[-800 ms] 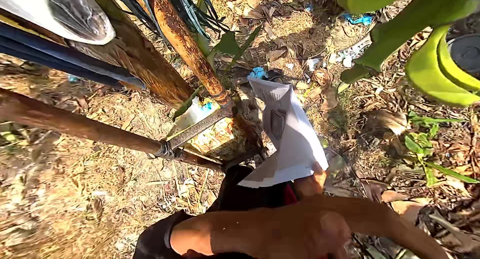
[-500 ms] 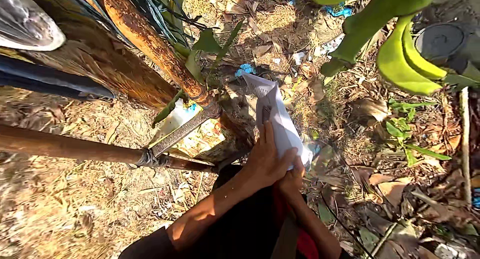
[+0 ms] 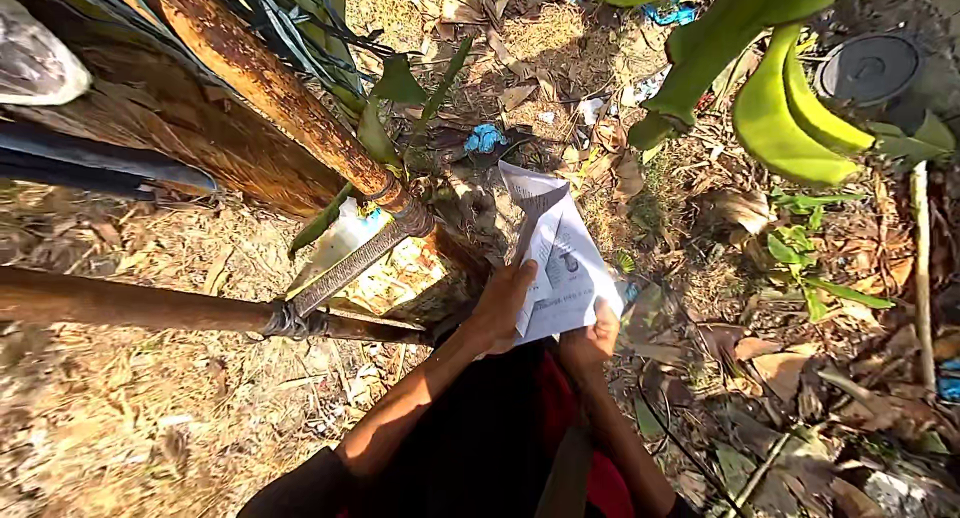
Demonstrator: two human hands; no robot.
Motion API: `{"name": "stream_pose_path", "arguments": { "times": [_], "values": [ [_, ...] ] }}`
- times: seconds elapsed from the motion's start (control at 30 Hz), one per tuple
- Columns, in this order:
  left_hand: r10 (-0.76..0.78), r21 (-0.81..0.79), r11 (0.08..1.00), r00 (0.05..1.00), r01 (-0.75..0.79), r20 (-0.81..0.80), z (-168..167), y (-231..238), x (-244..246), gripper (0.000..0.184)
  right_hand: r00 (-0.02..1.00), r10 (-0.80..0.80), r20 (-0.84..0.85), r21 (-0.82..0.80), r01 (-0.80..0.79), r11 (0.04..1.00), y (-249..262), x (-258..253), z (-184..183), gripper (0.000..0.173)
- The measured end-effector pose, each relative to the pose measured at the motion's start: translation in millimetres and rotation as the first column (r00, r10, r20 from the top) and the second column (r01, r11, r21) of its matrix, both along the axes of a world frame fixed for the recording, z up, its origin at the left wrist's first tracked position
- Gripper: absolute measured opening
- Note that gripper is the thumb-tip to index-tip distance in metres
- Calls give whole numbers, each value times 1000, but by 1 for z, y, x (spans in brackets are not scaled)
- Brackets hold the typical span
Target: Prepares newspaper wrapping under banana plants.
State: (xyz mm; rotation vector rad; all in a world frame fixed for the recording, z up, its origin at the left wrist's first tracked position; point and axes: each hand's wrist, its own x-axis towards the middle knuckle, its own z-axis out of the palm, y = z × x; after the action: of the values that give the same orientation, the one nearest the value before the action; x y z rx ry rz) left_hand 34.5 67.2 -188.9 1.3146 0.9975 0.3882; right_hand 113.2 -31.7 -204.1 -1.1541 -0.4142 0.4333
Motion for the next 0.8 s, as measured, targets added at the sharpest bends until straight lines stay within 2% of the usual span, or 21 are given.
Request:
{"name": "stream_pose_path", "arguments": {
  "times": [0.07,0.1,0.13,0.2,0.3,0.4,0.47,0.53,0.57,0.6,0.63,0.67,0.7,0.73,0.77,0.8],
  "values": [
    [189,16,982,981,-189,-35,-36,15,-5,37,979,-199,-36,-54,197,979,10,16,6,42],
    [233,45,972,969,-230,-86,-49,23,-8,38,951,-292,-99,-101,282,954,13,29,13,40],
    [241,50,970,961,-236,-137,-57,31,-10,39,917,-363,-166,-153,339,928,12,43,21,38],
    [225,6,974,962,-227,-158,-68,45,-16,41,861,-470,-194,-195,436,879,-2,77,27,38],
    [342,-101,932,937,-348,-77,-75,59,-17,41,781,-603,-161,-174,579,796,-46,119,40,34],
    [460,-102,881,887,-463,-53,-88,63,-12,42,698,-709,-102,-115,700,705,-95,143,58,33],
    [451,-124,883,892,-452,-38,-114,55,-14,43,676,-736,-49,-83,731,677,-121,148,72,35],
    [421,-222,879,905,-423,-57,-150,40,-19,42,591,-807,-23,-94,802,590,-134,149,87,35],
    [368,-269,883,923,-385,-113,-164,30,-23,40,548,-836,-21,-100,831,547,-138,147,95,36],
    [247,-283,911,947,-299,-205,-173,21,-31,40,522,-853,-25,-103,847,521,-140,144,102,38],
    [40,-281,950,948,-134,-316,-184,17,-39,41,499,-866,-36,-101,860,500,-139,140,111,39],
    [-203,-274,958,880,87,-429,-190,15,-46,44,478,-878,-27,-100,873,478,-136,137,118,39],
    [-395,-251,919,745,306,-538,-189,15,-47,47,484,-875,-2,-99,871,482,-135,132,122,41],
    [-468,-216,870,603,444,-646,-173,12,-39,54,511,-859,31,-94,857,507,-137,128,123,43],
    [-466,-144,832,534,536,-706,-147,6,-26,58,548,-835,50,-79,836,544,-139,125,123,43],
    [-439,-4,792,565,611,-699,-123,-4,-10,57,591,-804,72,-62,807,588,-141,121,122,42]
  ]
}}
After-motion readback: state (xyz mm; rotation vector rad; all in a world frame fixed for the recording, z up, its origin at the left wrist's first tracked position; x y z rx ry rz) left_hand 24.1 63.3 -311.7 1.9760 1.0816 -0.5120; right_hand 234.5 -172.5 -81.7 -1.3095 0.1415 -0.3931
